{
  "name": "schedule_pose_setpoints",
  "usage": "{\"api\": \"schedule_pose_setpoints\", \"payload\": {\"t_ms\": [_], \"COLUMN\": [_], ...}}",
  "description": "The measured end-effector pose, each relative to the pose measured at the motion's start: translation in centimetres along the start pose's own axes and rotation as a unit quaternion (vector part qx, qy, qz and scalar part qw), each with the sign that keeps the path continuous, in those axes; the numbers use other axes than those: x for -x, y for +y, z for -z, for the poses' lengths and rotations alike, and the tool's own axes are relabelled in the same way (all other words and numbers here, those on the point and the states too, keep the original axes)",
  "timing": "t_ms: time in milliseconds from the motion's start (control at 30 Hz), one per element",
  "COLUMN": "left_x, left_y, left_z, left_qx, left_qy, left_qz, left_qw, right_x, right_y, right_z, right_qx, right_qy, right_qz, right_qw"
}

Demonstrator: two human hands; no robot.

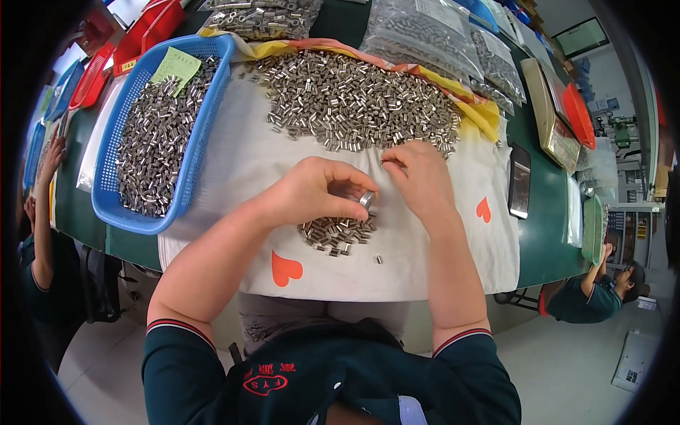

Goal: Inspecting and sorting small metal components on a workbench in a factory setting.

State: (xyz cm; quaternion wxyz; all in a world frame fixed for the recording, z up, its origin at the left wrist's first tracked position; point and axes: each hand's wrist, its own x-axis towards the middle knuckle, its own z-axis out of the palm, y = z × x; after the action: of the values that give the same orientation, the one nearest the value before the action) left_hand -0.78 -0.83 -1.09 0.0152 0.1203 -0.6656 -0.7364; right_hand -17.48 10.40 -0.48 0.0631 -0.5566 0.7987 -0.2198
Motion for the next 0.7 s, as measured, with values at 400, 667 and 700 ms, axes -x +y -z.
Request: {"api": "schedule_pose_setpoints", "payload": {"t_ms": [400,667,700], "left_x": [-0.4,-0.4,-0.5], "left_y": [-0.5,-0.4,-0.5], "left_z": [0.7,0.6,0.6], "left_qx": [0.171,0.157,0.158], "left_qy": [0.067,0.079,0.079], "left_qz": [-0.017,-0.013,-0.013], "left_qw": [0.983,0.984,0.984], "right_x": [1.1,1.3,1.3], "right_y": [-2.8,-3.2,-3.2], "right_z": [1.4,1.0,0.9], "right_qx": [-0.366,-0.302,-0.301], "right_qy": [-0.028,0.005,0.005], "right_qz": [-0.007,0.024,0.025], "right_qw": [0.93,0.953,0.953]}}
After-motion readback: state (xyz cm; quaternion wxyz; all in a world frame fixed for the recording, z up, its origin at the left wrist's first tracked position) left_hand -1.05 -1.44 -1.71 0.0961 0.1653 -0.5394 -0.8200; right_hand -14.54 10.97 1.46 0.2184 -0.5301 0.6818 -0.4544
